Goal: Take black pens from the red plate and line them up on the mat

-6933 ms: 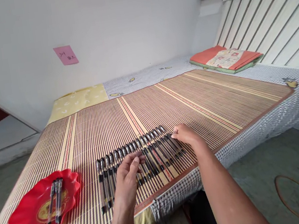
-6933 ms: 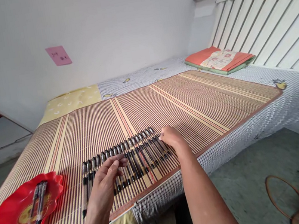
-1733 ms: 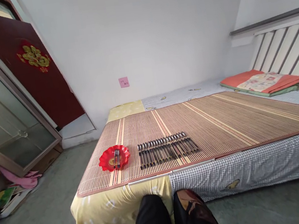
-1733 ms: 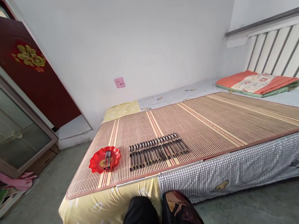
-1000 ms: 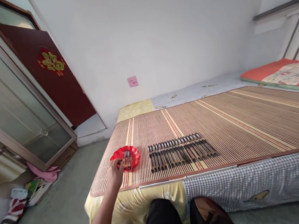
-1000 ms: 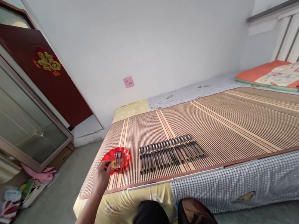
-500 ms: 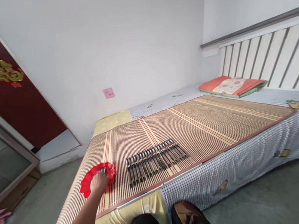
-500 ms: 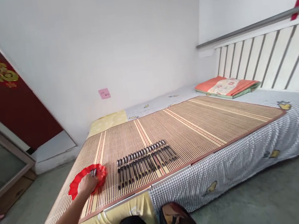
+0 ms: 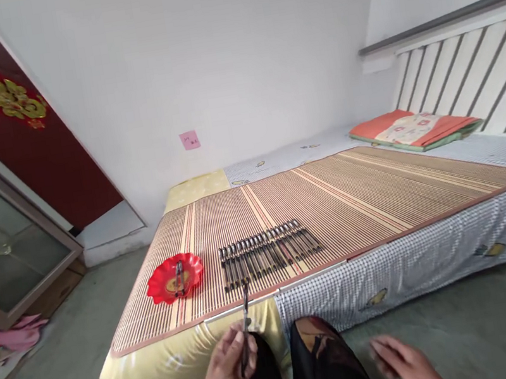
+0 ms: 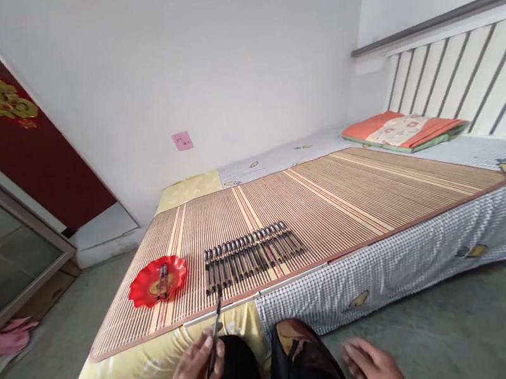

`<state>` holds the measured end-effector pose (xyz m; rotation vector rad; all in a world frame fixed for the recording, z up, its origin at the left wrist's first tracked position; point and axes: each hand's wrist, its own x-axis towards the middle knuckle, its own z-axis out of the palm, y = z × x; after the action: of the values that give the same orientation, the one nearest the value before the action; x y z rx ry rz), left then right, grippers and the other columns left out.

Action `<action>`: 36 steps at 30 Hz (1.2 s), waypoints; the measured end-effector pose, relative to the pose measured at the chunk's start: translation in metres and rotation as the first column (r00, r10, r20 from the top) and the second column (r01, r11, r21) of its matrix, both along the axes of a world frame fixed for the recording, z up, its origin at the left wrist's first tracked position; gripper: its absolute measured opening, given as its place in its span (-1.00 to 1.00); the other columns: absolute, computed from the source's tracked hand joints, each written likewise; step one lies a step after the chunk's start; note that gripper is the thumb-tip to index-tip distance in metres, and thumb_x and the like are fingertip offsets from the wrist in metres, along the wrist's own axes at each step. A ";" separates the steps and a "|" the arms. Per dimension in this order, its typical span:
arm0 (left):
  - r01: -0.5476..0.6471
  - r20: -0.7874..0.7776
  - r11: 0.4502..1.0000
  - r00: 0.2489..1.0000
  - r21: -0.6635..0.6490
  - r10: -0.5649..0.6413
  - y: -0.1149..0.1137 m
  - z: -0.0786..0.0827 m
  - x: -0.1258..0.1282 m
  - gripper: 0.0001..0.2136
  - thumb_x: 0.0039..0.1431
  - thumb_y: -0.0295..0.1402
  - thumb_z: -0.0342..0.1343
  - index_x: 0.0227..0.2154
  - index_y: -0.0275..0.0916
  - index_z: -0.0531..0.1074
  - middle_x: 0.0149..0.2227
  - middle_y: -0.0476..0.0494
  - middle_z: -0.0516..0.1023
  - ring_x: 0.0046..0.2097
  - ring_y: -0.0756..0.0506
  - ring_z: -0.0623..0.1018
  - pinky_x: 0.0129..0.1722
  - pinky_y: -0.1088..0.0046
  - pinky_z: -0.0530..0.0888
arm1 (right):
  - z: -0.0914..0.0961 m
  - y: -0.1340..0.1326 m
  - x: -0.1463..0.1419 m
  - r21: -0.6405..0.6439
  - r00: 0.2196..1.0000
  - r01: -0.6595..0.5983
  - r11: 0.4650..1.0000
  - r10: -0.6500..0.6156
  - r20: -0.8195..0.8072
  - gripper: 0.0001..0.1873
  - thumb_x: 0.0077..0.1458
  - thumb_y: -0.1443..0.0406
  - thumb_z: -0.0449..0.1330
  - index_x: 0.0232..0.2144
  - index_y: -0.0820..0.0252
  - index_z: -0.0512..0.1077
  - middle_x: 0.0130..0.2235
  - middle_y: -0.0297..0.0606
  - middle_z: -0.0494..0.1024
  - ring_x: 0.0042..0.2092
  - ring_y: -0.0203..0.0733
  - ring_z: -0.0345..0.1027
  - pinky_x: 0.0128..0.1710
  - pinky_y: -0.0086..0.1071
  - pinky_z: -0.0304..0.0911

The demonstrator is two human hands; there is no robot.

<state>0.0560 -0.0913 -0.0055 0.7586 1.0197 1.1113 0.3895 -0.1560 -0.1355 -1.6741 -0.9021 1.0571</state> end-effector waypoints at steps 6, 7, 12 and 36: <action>0.139 0.043 0.990 0.989 -0.007 -0.139 -0.027 -0.006 0.021 -0.58 -0.02 -0.01 0.41 -0.25 -0.20 0.50 -0.52 0.01 0.50 -0.62 0.11 0.29 -0.63 0.62 0.16 | 0.109 0.060 -0.068 0.286 0.901 -0.289 0.914 0.361 -0.243 -0.52 0.09 -0.11 0.27 -0.22 0.16 0.60 -0.33 -0.20 0.62 -0.37 -0.13 0.45 -0.36 -0.31 0.34; 0.154 0.018 0.988 0.988 0.001 -0.154 -0.029 -0.007 0.023 -0.57 -0.02 0.02 0.39 -0.26 -0.20 0.49 -0.52 -0.01 0.50 -0.63 0.10 0.30 -0.64 0.61 0.14 | 0.123 0.063 -0.081 0.307 0.872 -0.338 0.890 0.419 -0.253 -0.53 0.11 -0.09 0.27 -0.20 0.17 0.59 -0.32 -0.20 0.62 -0.36 -0.16 0.45 -0.36 -0.34 0.33; 0.198 -0.124 0.980 0.973 0.007 -0.195 -0.034 -0.002 0.028 -0.54 -0.01 0.10 0.34 -0.30 -0.21 0.48 -0.50 -0.04 0.54 -0.64 0.06 0.39 -0.66 0.58 0.17 | 0.142 0.066 -0.123 0.416 0.770 -0.455 0.787 0.583 -0.259 -0.64 0.14 0.02 0.30 -0.22 0.18 0.59 -0.37 -0.31 0.56 -0.36 -0.24 0.41 -0.35 -0.41 0.28; 0.219 -0.238 0.976 0.948 0.006 -0.211 -0.041 -0.021 0.031 -0.45 -0.06 0.22 0.29 -0.46 -0.21 0.33 -0.59 0.10 0.41 -0.75 0.19 0.10 -0.75 0.62 -0.03 | 0.150 0.087 -0.004 0.324 0.759 0.392 0.861 -0.104 -0.643 -0.66 -0.18 0.10 0.47 -0.43 0.17 0.51 -0.36 -0.28 0.54 -0.31 -0.22 0.40 -0.36 -0.40 0.35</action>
<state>0.0865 -0.1323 -0.0263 1.0214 1.0898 0.8643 0.3851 -0.0690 0.0147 -0.9344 -0.4158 1.0110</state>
